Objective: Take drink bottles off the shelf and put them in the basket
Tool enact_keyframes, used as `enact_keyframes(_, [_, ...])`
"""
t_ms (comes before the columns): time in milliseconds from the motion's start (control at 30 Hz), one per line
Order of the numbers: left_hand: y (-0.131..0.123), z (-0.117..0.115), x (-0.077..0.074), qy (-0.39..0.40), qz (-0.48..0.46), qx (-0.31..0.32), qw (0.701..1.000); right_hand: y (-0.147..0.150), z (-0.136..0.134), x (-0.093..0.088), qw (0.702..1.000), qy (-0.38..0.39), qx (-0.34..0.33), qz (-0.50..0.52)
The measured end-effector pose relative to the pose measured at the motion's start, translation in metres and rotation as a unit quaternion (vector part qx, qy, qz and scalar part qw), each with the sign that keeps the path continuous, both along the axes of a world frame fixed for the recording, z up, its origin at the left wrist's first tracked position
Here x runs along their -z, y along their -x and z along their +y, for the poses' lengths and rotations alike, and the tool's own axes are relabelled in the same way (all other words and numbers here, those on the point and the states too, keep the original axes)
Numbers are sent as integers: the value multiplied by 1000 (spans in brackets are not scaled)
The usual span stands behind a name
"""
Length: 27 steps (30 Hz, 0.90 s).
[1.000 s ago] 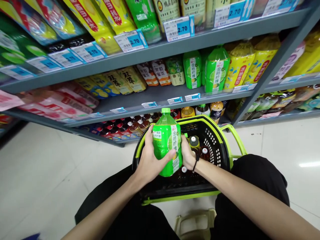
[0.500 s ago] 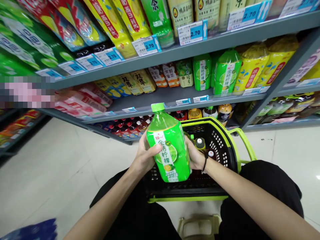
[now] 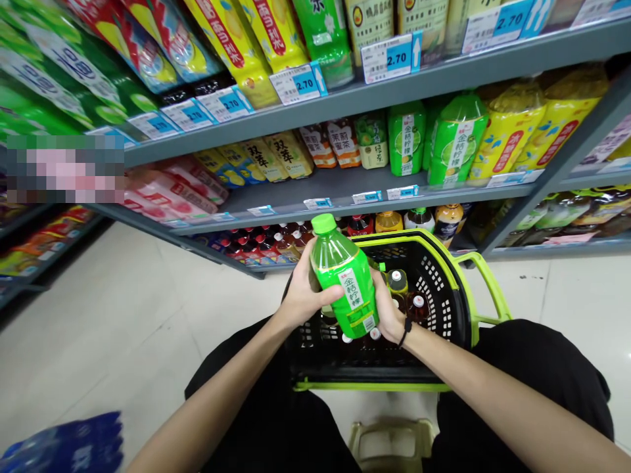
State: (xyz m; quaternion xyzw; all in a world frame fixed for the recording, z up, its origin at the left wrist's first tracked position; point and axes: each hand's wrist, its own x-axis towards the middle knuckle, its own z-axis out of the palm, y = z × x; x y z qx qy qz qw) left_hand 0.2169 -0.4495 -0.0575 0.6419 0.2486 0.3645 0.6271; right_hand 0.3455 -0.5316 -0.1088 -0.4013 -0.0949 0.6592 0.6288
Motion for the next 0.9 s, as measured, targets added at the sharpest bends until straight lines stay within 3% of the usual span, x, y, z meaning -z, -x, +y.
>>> enact_keyframes(233, [3,-7,-3,-25,46,-14,999,8,-4,23,1000,-1,8,-28])
enact_keyframes(567, [9,-9,-5,-89,32,9,995,5,-2,22,998,-27,48,-37])
enact_keyframes(733, [9,-9,-9,-57,46,5,997,-5,-3,35,984,-27,67,-162])
enact_keyframes(900, [7,-10,-6,6,87,-29,996,-16,-6,28,953,-7,67,-294])
